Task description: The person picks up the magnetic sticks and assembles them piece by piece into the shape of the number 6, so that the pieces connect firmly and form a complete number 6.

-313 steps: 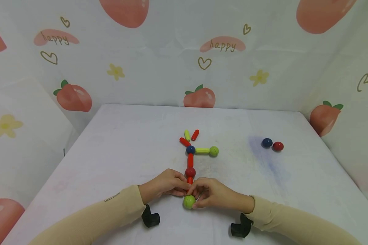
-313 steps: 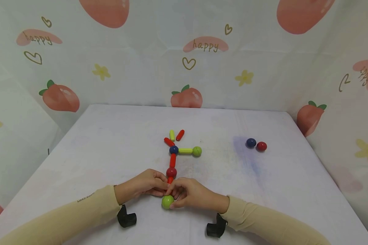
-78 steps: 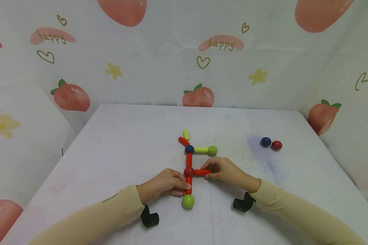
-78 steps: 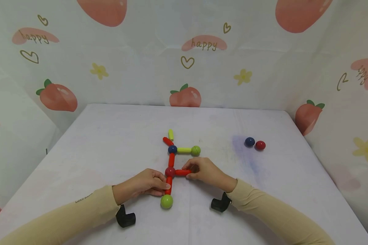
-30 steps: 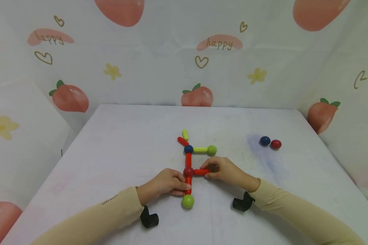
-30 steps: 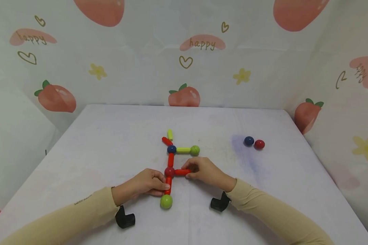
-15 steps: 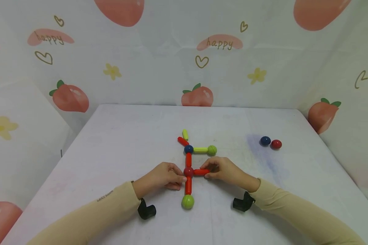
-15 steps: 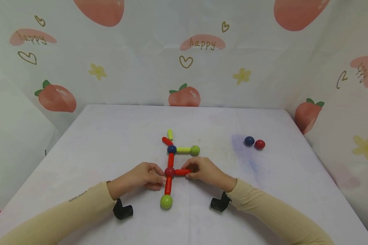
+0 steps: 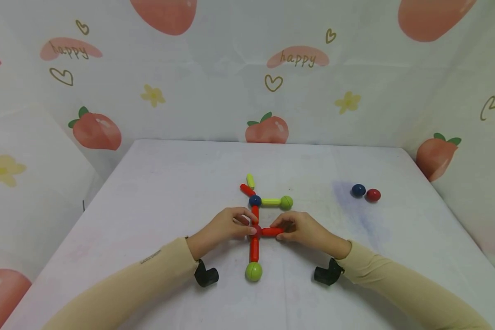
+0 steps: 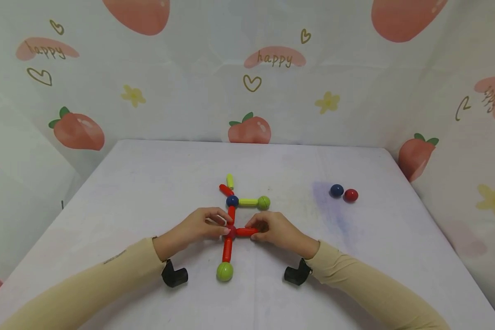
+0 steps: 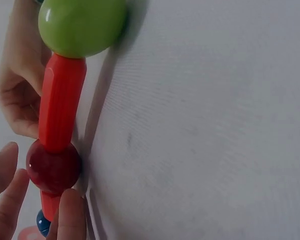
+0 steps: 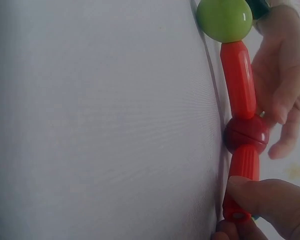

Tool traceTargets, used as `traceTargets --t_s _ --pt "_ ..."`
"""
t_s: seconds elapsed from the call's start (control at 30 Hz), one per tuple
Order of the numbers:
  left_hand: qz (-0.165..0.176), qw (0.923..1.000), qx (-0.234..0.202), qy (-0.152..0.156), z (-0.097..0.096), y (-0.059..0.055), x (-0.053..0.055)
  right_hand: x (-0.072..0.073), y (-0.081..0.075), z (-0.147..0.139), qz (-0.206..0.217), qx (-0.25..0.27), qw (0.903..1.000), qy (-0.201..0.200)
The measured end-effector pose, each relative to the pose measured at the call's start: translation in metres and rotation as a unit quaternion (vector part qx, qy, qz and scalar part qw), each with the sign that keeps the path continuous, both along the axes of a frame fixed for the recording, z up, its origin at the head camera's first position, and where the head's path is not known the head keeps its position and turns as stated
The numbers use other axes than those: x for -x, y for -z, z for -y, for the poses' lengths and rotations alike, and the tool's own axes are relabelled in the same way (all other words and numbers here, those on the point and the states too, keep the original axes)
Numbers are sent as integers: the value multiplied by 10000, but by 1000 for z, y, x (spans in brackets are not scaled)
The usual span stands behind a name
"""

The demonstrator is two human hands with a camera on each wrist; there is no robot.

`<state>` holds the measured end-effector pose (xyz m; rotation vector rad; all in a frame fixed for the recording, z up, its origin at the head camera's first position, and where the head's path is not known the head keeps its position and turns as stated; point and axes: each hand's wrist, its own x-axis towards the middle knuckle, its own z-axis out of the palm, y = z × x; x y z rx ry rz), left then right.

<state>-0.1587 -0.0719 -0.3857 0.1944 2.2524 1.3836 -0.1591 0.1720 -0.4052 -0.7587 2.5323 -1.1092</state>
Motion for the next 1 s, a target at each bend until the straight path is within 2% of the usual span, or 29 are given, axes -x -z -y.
traceTargets --t_s 0.13,0.23,0.43,1.0 --pt "-31 9999 30 97 -1 3 2 0 0 0 -2 11 10000 -4" --pt "-101 9996 210 151 -1 5 3 0 0 1 -22 -26 10000 -5" --pt "-148 9986 475 179 -3 2 3 0 -2 1 -4 -70 10000 13" --pt "152 9996 200 94 -1 3 2 -1 -3 1 -92 -109 9999 -6"
